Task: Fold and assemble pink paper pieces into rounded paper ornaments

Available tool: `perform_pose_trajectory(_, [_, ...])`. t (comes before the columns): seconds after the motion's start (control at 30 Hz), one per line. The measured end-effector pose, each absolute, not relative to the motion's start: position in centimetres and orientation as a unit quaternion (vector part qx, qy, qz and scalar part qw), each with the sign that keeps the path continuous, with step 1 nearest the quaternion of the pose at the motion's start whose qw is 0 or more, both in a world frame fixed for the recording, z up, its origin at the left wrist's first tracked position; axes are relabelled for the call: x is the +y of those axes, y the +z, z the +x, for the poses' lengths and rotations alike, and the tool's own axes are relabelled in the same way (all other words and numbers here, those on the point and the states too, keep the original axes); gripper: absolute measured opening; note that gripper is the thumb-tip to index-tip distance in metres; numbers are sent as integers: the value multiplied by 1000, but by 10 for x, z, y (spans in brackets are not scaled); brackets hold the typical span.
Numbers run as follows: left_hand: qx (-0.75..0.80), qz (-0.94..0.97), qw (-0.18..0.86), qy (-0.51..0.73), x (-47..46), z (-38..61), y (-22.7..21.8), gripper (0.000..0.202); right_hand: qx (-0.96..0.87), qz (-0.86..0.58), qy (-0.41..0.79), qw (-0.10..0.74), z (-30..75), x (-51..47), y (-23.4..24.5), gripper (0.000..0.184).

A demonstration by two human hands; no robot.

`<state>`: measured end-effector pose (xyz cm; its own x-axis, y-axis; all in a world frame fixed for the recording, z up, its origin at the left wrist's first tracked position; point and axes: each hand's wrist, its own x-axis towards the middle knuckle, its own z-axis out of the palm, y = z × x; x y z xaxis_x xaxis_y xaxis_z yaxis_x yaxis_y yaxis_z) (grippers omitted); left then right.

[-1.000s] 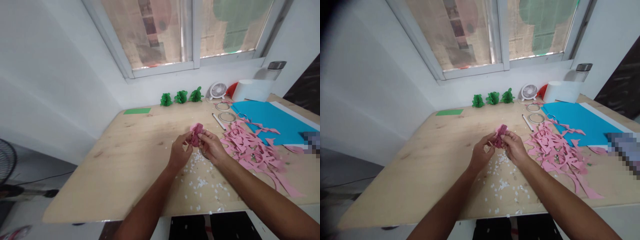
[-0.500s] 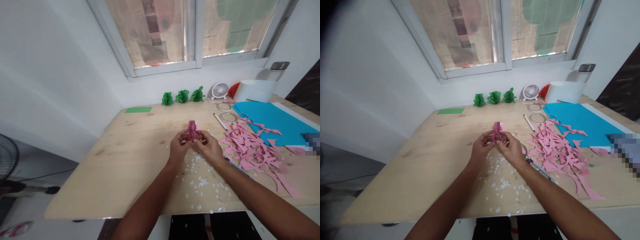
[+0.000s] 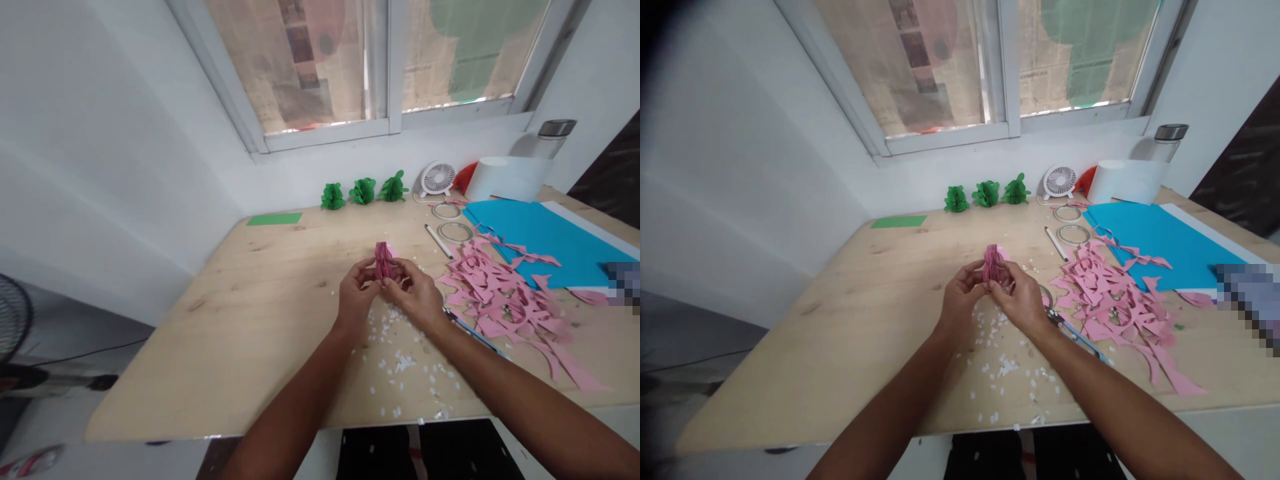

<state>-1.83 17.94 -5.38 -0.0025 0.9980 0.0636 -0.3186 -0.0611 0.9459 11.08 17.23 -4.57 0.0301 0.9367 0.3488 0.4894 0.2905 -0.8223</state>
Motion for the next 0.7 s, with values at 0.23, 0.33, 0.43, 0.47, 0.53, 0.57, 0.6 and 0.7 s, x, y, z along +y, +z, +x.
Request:
perform_pose_trajectory(0.23, [398, 443, 551, 585, 180, -19, -53, 49, -641, -563, 233, 466, 110, 171, -46, 35])
perform_pose_trajectory(0.33, [397, 430, 561, 585, 180, -19, -53, 50, -626, -547, 262, 490, 111, 174, -50, 34])
perform_pose_trajectory(0.43, [388, 419, 577, 584, 179, -19, -52, 50, -614, -529, 297, 505, 111, 177, -52, 33])
perform_pose_trajectory(0.47, [386, 418, 580, 583, 178, -19, -51, 49, -613, -525, 306, 505, 111, 178, -52, 33])
perform_pose_trajectory(0.53, [387, 424, 575, 583, 178, -19, -51, 49, -611, -524, 316, 503, 111, 178, -51, 33])
perform_pose_trajectory(0.57, [389, 429, 570, 582, 178, -19, -51, 49, -612, -527, 313, 500, 111, 177, -50, 33])
perform_pose_trajectory(0.6, [391, 436, 564, 582, 178, -19, -52, 50, -615, -532, 306, 495, 111, 176, -48, 33])
perform_pose_trajectory(0.7, [395, 453, 552, 578, 178, -18, -54, 51, -630, -555, 261, 476, 110, 172, -44, 35])
